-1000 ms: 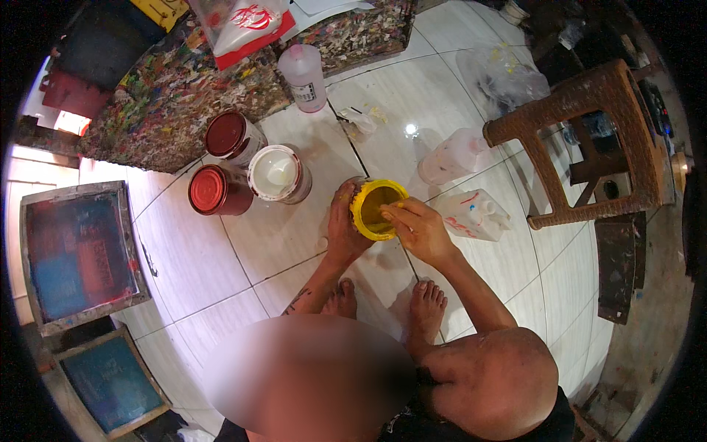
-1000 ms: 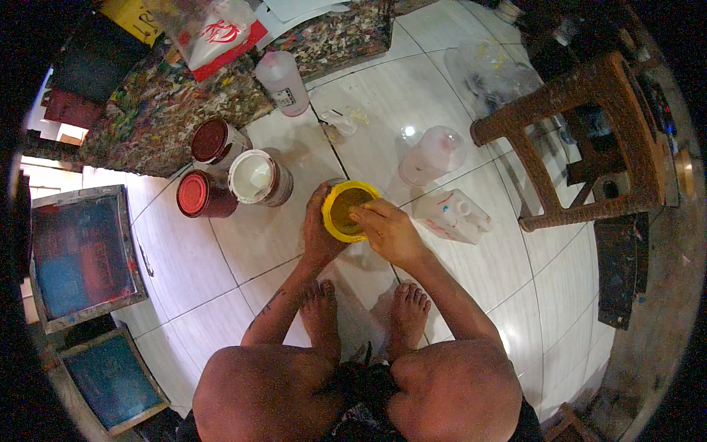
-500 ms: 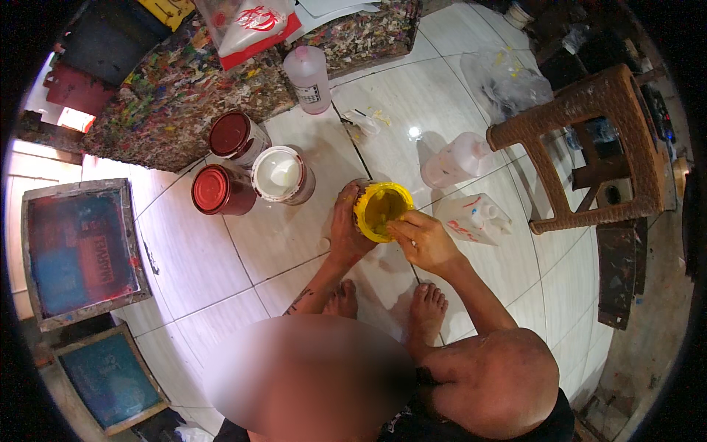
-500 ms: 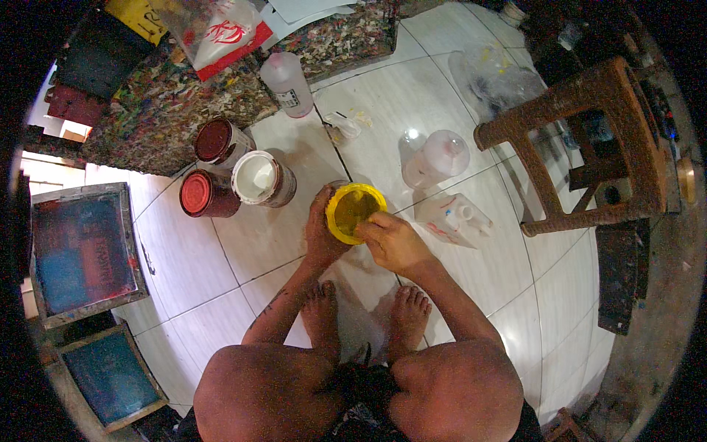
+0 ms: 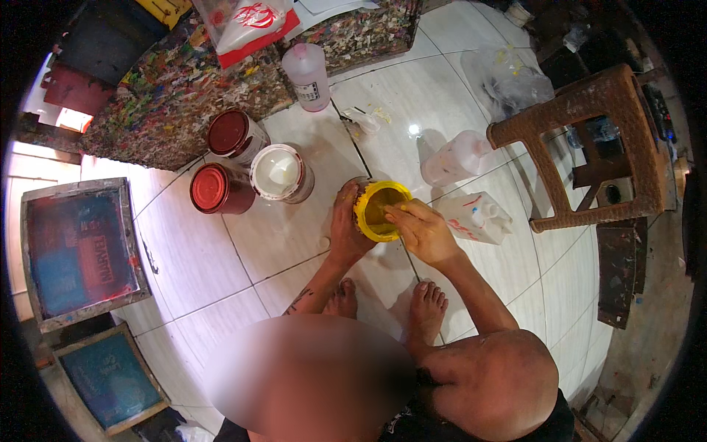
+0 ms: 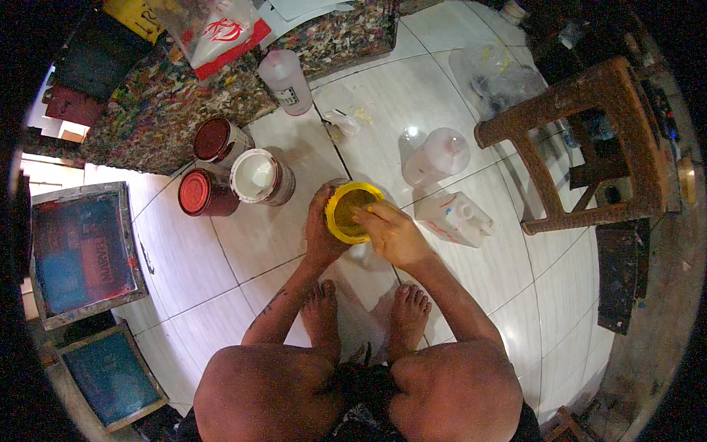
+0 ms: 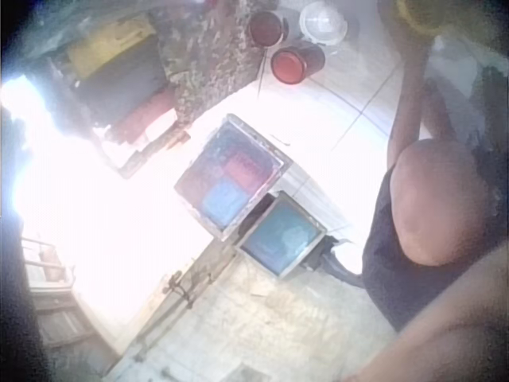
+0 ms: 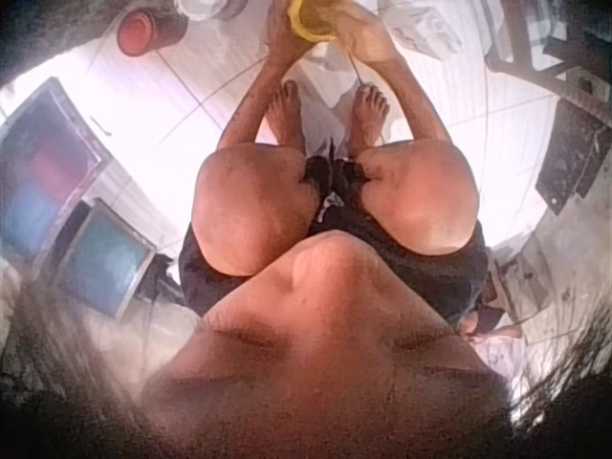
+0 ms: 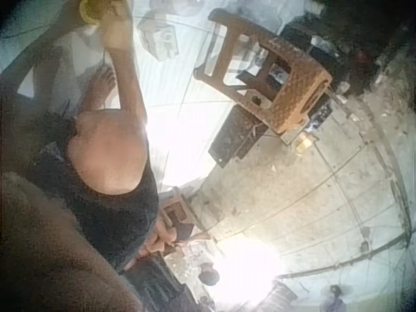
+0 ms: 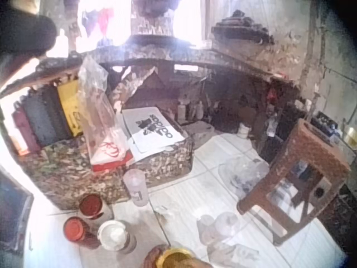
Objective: The person mixes yellow ink in a container by hand using a small spoon, pouring more ink from a larger can and adding a clear liquid from a bottle.
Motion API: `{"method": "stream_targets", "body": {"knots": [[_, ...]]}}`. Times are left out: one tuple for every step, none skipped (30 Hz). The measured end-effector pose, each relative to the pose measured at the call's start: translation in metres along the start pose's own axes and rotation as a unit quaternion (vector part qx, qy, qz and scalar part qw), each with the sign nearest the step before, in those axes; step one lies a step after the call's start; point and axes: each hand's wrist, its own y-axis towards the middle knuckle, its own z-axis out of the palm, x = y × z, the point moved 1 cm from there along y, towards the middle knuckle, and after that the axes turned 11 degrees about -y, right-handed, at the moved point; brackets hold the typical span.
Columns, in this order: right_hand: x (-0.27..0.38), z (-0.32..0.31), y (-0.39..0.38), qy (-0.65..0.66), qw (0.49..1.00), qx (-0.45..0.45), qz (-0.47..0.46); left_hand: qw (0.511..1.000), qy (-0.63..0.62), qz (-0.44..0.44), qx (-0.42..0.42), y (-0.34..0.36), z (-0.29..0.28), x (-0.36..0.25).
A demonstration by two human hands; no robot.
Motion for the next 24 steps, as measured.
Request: {"method": "stream_targets", "body": {"knots": [[-0.0012, -0.0014, 0.0007, -0.049, 0.999, 0.005, -0.002, 1.0, 0.007, 0.01, -0.02, -0.0005, -0.001, -0.0008], [-0.002, -0.0035, -0.0007, -0.049, 0.999, 0.005, -0.002, 1.0, 0.007, 0.01, -0.02, -0.0004, -0.0003, 0.0002], [-0.002, -0.005, -0.0033, -0.05, 0.998, 0.032, -0.004, 1.0, 0.006, 0.003, -0.017, -0.0004, 0.0003, 0.0013], [-0.0018, -0.0051, -0.005, -0.052, 0.997, 0.058, -0.006, 1.0, 0.004, -0.004, -0.015, -0.0003, 0.0007, 0.0026], [-0.0003, -0.0034, -0.0061, -0.053, 0.997, 0.058, -0.005, 1.0, 0.003, -0.004, -0.015, -0.0005, 0.0015, 0.0029], [0.0013, 0.0001, -0.0064, -0.008, 0.999, 0.043, 0.006, 1.0, -0.003, -0.001, -0.015, -0.0005, 0.0021, 0.0033], [0.0021, 0.0015, -0.0066, 0.036, 0.999, 0.028, 0.017, 1.0, -0.009, 0.003, -0.015, -0.0007, 0.0028, 0.0035], [0.0015, 0.0008, -0.0048, 0.037, 0.999, 0.028, 0.017, 1.0, -0.008, 0.002, -0.015, -0.0015, 0.0027, 0.0031], [0.0006, -0.0019, -0.0008, 0.001, 1.0, 0.002, 0.003, 1.0, 0.002, 0.01, -0.02, -0.0025, 0.0027, 0.0024], [0.0006, -0.0043, 0.0012, -0.035, 0.999, -0.023, -0.01, 0.999, 0.012, 0.018, -0.024, -0.0032, 0.0026, 0.0018], [0.0005, -0.0063, 0.0009, -0.034, 0.999, -0.023, -0.011, 0.999, 0.013, 0.018, -0.025, -0.003, 0.002, 0.0023], [-0.0003, -0.008, -0.0009, -0.043, 0.999, 0.021, 0.009, 1.0, 0.005, 0.017, -0.025, -0.0027, 0.0014, 0.0028], [-0.0006, -0.008, -0.0023, -0.053, 0.996, 0.066, 0.029, 1.0, -0.002, 0.015, -0.025, -0.0025, 0.0007, 0.0033], [0.0015, -0.0068, -0.0031, -0.054, 0.996, 0.065, 0.029, 1.0, -0.003, 0.016, -0.025, -0.0027, 0.0014, 0.0037], [0.0043, -0.0035, -0.0032, 0.002, 0.997, 0.063, 0.035, 1.0, -0.004, 0.01, -0.025, -0.0031, 0.0017, 0.0041], [0.0052, -0.0013, -0.0034, 0.058, 0.996, 0.06, 0.041, 1.0, -0.005, 0.004, -0.024, -0.0034, 0.0023, 0.0045], [0.0026, -0.0001, -0.0025, 0.057, 0.996, 0.06, 0.042, 1.0, -0.005, 0.003, -0.023, -0.0032, 0.0029, 0.0032], [-0.0009, -0.0001, 0.0003, 0.029, 0.999, 0.015, 0.012, 1.0, 0.007, 0.004, -0.022, -0.0032, 0.0036, 0.0018], [-0.0025, -0.0009, 0.0014, 0.001, 0.999, -0.029, -0.017, 1.0, 0.02, 0.004, -0.022, -0.0029, 0.0043, 0.0005], [-0.0018, -0.0024, 0.0015, 0.003, 0.999, -0.029, -0.018, 1.0, 0.022, 0.003, -0.022, -0.0031, 0.0029, 0.0004], [-0.0011, -0.0056, 0.0011, -0.033, 0.999, 0.008, 0.005, 1.0, 0.023, -0.005, -0.017, -0.0028, 0.0016, 0.0005], [-0.0004, -0.0067, 0.0007, -0.069, 0.996, 0.044, 0.028, 1.0, 0.025, -0.013, -0.012, -0.0026, 0.0004, 0.0009], [0.0006, -0.0068, 0.0001, -0.07, 0.996, 0.044, 0.028, 1.0, 0.024, -0.012, -0.012, -0.0017, 0.0012, 0.0024], [0.0024, -0.0058, 0.0, -0.022, 0.998, 0.058, 0.025, 1.0, 0.014, -0.009, -0.008, -0.0006, 0.0019, 0.0041]]}}
